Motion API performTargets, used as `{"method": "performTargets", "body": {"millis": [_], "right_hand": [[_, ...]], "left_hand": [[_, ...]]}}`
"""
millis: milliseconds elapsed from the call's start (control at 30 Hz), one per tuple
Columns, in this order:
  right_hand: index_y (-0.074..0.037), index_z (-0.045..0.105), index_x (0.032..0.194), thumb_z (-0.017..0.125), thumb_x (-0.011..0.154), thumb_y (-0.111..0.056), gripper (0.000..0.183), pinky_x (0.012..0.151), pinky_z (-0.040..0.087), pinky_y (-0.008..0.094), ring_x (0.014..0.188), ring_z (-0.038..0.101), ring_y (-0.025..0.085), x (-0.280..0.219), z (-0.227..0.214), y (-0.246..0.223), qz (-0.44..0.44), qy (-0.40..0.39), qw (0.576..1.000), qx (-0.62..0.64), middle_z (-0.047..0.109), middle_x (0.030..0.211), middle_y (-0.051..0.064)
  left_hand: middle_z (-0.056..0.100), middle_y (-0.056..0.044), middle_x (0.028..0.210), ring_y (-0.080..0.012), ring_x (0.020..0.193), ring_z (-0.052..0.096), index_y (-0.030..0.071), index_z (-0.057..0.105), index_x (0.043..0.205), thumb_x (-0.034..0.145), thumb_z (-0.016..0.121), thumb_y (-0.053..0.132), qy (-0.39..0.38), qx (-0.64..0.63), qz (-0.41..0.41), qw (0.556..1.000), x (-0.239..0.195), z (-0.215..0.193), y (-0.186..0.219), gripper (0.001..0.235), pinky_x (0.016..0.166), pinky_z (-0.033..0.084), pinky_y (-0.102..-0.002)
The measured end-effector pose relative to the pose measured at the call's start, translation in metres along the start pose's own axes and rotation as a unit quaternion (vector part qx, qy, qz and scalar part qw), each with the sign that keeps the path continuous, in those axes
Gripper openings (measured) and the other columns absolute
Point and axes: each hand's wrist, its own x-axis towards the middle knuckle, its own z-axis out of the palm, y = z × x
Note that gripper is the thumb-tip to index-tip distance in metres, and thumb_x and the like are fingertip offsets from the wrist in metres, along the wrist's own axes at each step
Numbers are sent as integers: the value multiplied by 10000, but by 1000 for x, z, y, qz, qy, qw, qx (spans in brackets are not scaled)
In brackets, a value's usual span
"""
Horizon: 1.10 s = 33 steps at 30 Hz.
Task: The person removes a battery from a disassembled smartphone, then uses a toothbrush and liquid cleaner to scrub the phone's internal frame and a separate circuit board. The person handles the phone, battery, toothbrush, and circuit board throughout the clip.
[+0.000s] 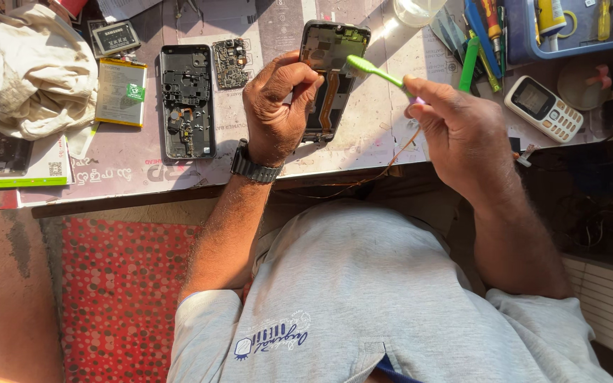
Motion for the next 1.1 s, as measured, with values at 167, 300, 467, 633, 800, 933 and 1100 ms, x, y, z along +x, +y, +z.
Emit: {"method": "performTargets", "body": {"millis": [167,300,467,633,800,933,1100], "right_hand": [[-15,632,1350,650,1104,-78,255,843,646,319,1042,769,232,-5,3,8,10,-2,1000,-6,752,1122,182],[-23,651,1330,653,1108,-100,235,834,640,315,1040,767,237,3,13,-2,-17,-7,999,-48,751,1152,182],[-52,697,1304,684,1058,-142,262,647,593,354,803,748,224,14,13,-13,24,-53,991,-121,765,976,145],[-70,690,1322,675,1075,-148,259,674,599,337,845,752,217,16,13,-17,-9,-49,990,-130,763,1026,135],[-64,695,1319,679,1062,-141,268,607,580,324,767,737,198,16,11,-17,22,-59,990,-128,754,943,124],[-69,695,1320,682,1071,-145,261,640,588,324,795,739,197,16,10,-16,5,-53,989,-136,754,950,118],[-75,699,1322,682,1068,-149,265,611,586,314,782,739,189,15,9,-14,16,-62,989,-131,757,942,119]], "left_hand": [[716,-87,1093,-141,972,718,62,680,1110,978,775,-19,-11,-6,5,1000,0,2,-1,183,779,629,-249],[715,-113,1150,-163,1003,733,66,666,1093,968,775,-21,-1,23,31,999,1,0,0,187,834,641,-285],[717,-134,1192,-180,1003,735,56,649,1068,968,764,-47,-9,5,23,1000,1,1,0,184,832,636,-297],[724,-143,1195,-146,921,715,46,596,1045,965,749,-77,7,32,21,999,-2,1,-6,212,800,603,-295],[742,-135,1137,-118,822,694,52,557,1053,958,781,-46,6,53,10,999,-4,1,-11,263,737,587,-273],[720,-161,1207,-137,952,750,49,494,1107,1014,719,-50,-1,8,-7,1000,-4,1,-10,263,820,646,-273],[719,-163,1214,-144,966,750,43,488,1116,1007,724,-63,-3,5,-8,1000,-4,2,-10,281,826,642,-272]]}}
